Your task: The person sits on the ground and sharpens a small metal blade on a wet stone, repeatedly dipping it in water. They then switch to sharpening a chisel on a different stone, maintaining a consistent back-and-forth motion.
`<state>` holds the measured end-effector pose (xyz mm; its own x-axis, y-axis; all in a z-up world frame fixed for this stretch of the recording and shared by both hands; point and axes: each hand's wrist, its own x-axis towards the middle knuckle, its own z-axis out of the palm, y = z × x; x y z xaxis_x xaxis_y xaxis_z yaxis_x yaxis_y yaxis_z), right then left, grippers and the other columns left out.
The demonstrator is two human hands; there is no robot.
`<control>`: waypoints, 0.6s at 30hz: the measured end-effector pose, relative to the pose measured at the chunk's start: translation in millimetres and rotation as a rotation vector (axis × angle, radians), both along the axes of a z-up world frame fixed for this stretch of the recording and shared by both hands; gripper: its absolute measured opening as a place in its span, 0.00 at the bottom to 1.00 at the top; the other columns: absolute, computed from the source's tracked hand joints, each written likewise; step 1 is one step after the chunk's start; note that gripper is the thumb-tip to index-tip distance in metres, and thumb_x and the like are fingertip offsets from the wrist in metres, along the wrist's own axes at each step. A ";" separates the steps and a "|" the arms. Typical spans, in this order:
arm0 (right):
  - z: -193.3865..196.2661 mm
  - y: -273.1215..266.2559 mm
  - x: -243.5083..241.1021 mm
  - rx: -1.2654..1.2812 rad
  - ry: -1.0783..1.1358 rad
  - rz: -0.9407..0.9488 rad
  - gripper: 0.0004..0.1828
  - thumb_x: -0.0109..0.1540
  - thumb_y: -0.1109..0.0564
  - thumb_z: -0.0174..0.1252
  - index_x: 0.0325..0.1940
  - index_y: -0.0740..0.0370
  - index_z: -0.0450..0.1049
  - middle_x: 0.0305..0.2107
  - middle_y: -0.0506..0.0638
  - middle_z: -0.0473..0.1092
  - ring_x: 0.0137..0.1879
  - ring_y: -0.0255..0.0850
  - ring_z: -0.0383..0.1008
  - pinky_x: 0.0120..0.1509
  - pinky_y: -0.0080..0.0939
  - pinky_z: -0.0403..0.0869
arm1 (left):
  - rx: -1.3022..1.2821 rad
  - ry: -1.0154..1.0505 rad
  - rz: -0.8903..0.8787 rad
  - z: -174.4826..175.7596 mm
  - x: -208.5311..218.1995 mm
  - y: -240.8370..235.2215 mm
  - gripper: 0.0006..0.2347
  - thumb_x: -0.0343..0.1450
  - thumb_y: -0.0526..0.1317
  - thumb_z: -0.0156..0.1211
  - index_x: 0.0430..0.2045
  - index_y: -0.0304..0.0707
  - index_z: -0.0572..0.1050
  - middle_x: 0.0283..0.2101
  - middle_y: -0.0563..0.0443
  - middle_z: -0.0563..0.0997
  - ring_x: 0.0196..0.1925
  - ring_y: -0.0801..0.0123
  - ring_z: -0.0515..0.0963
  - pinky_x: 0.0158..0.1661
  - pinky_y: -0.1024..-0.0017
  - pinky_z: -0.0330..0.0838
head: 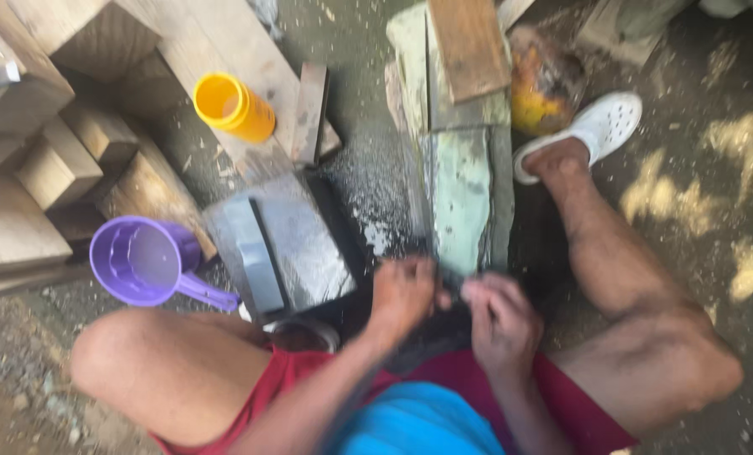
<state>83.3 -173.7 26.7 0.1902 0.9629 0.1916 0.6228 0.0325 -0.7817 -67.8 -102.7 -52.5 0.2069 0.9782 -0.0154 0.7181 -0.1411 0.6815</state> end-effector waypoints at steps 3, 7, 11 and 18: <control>-25.2 77.4 19.4 0.152 -0.023 0.066 0.09 0.71 0.58 0.56 0.40 0.64 0.78 0.39 0.56 0.75 0.48 0.50 0.78 0.54 0.47 0.75 | 0.260 0.283 -0.157 -21.4 13.9 71.3 0.18 0.58 0.52 0.70 0.26 0.35 0.80 0.28 0.38 0.82 0.29 0.48 0.82 0.30 0.54 0.75; -13.0 126.8 23.0 0.223 0.035 0.094 0.08 0.70 0.57 0.58 0.40 0.64 0.78 0.39 0.55 0.75 0.47 0.50 0.77 0.53 0.47 0.74 | 0.382 0.399 -0.079 -11.2 31.4 132.3 0.12 0.57 0.51 0.65 0.17 0.44 0.81 0.20 0.49 0.82 0.24 0.58 0.82 0.29 0.61 0.76; -3.2 23.1 12.4 0.102 -0.037 0.052 0.07 0.68 0.59 0.57 0.41 0.63 0.78 0.41 0.57 0.75 0.49 0.49 0.78 0.53 0.45 0.76 | -0.143 -0.024 -0.040 7.0 6.5 4.4 0.07 0.72 0.38 0.56 0.31 0.38 0.82 0.27 0.44 0.83 0.25 0.63 0.85 0.35 0.63 0.80; -21.7 103.0 26.0 0.147 0.010 0.050 0.05 0.69 0.62 0.58 0.42 0.65 0.78 0.38 0.56 0.76 0.45 0.49 0.78 0.50 0.45 0.75 | -0.578 -0.160 0.068 14.0 29.2 119.2 0.17 0.73 0.42 0.48 0.15 0.47 0.81 0.16 0.59 0.82 0.18 0.70 0.81 0.25 0.70 0.78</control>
<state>109.3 -70.7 5.0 0.1450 0.9330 0.3293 0.6096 0.1779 -0.7725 -38.6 16.5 -38.5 0.1880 0.8318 -0.5222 0.5945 0.3269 0.7347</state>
